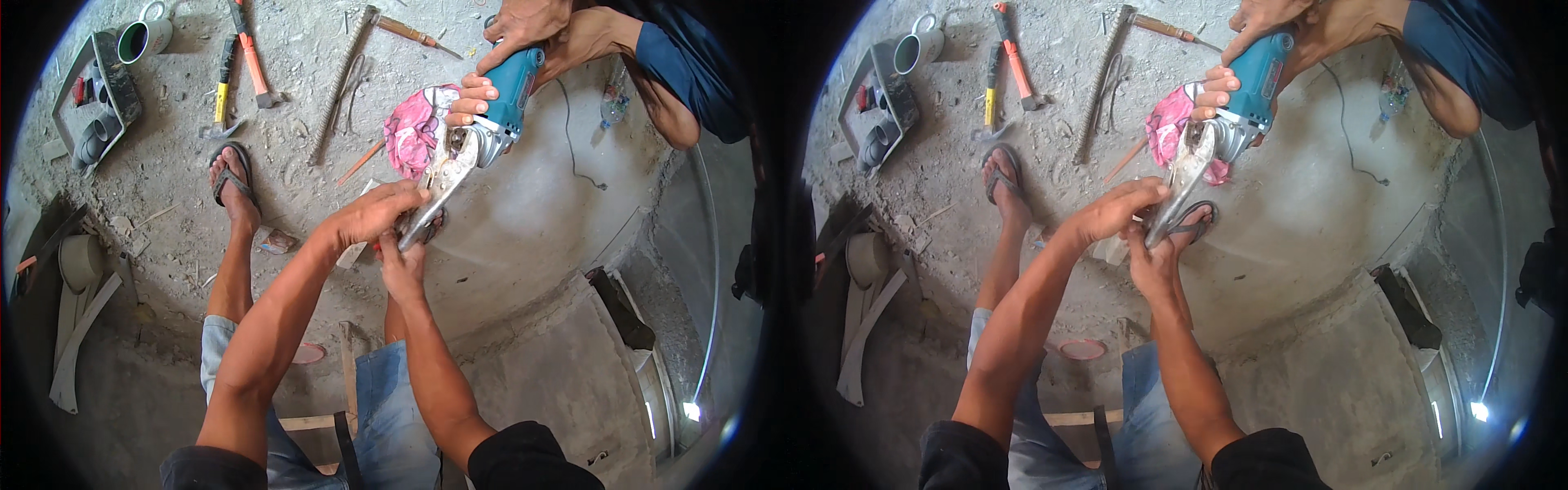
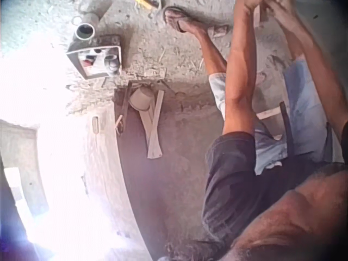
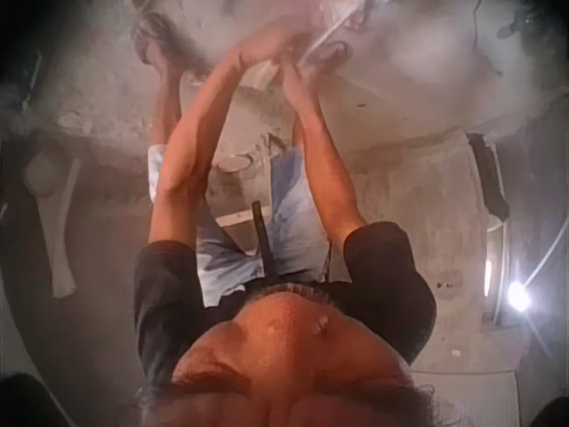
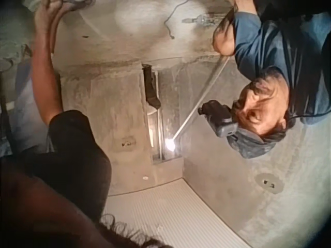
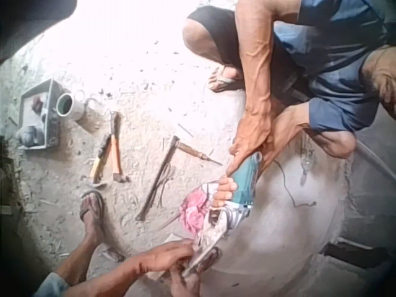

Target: The person holds a locking plier while another person uses an angle grinder to sharpen or smooth the metal jaw, then the person uses a pencil to mark a small metal piece and a larger tile.

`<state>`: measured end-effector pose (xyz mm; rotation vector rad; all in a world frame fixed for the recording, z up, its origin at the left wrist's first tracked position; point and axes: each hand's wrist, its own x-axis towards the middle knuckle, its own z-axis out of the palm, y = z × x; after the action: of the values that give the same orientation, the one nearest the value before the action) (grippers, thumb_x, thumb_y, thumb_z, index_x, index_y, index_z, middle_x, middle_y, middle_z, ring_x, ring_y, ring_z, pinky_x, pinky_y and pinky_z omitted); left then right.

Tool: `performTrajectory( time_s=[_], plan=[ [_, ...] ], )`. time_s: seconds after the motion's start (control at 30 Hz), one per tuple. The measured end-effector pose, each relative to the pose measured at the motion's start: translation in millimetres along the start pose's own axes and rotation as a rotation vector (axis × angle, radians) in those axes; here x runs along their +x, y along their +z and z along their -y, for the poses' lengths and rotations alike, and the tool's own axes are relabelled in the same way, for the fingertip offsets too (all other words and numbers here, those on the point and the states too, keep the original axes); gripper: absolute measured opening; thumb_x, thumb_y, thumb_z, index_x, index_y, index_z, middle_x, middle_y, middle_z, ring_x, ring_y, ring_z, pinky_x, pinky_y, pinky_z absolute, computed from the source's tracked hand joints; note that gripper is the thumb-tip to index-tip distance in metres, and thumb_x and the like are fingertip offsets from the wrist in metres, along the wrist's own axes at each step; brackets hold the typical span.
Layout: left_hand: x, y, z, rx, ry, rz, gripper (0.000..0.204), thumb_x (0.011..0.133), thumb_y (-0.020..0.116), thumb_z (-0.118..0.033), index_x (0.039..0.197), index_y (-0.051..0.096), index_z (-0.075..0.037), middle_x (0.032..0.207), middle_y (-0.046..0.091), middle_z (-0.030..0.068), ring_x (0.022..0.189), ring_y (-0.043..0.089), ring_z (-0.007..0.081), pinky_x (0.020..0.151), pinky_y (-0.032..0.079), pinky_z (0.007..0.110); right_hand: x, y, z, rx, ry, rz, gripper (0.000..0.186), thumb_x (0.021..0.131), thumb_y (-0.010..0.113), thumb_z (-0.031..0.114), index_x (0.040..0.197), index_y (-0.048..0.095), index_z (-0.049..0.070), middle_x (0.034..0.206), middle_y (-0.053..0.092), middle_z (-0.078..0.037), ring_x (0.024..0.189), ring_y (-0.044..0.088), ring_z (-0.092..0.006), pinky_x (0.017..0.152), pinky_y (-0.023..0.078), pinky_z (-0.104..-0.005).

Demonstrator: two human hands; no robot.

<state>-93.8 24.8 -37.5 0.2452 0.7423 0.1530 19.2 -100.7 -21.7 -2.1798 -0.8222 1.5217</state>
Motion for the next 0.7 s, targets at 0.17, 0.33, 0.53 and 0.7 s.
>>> performTrajectory(
  time_s=[0.17, 0.33, 0.53, 0.7],
  plan=[
    [-2.5, 5.3, 13.5, 0.065, -0.044, 0.031, 0.031, 0.095, 0.050, -0.038, 0.099, 0.059, -0.008, 0.076, 0.052, -0.0014, 0.067, 0.047, 0.0065, 0.061, 0.040, 0.023, -21.9, -25.5, 43.9, 0.149, 0.227, 0.113, 0.032, 0.094, 0.056, 0.030, 0.093, 0.063, -0.001, 0.082, 0.066, -0.006, 0.065, 0.057, -0.0086, 0.053, 0.041, -0.0212],
    [-4.7, 9.4, 26.6, -0.070, 0.097, 0.099, 0.030, 0.099, 0.047, -0.036, 0.098, 0.059, -0.009, 0.080, 0.054, -0.0050, 0.071, 0.045, 0.0046, 0.065, 0.039, 0.021, -35.0, -34.6, 82.8, 0.126, 0.288, 0.161, 0.042, 0.094, 0.056, 0.032, 0.109, 0.059, -0.008, 0.086, 0.067, -0.012, 0.075, 0.064, -0.0165, 0.065, 0.047, -0.0281],
    [-8.7, 14.4, 28.8, -0.214, 0.075, 0.121, 0.029, 0.098, 0.048, -0.035, 0.102, 0.058, -0.009, 0.082, 0.056, -0.0052, 0.068, 0.046, 0.0016, 0.060, 0.039, 0.019, -40.9, -36.6, 91.9, 0.127, 0.279, 0.140, 0.042, 0.095, 0.055, 0.031, 0.111, 0.058, -0.008, 0.084, 0.068, -0.012, 0.074, 0.064, -0.0166, 0.065, 0.048, -0.0285],
    [-9.3, 15.0, 34.2, -0.203, 0.118, 0.089, 0.029, 0.099, 0.047, -0.035, 0.102, 0.057, -0.008, 0.080, 0.056, -0.0047, 0.062, 0.045, 0.0009, 0.052, 0.039, 0.018, -37.8, -27.4, 81.9, 0.099, 0.220, 0.110, 0.043, 0.094, 0.056, 0.034, 0.107, 0.060, -0.007, 0.083, 0.068, -0.012, 0.073, 0.064, -0.0165, 0.062, 0.047, -0.0279]
  ],
)
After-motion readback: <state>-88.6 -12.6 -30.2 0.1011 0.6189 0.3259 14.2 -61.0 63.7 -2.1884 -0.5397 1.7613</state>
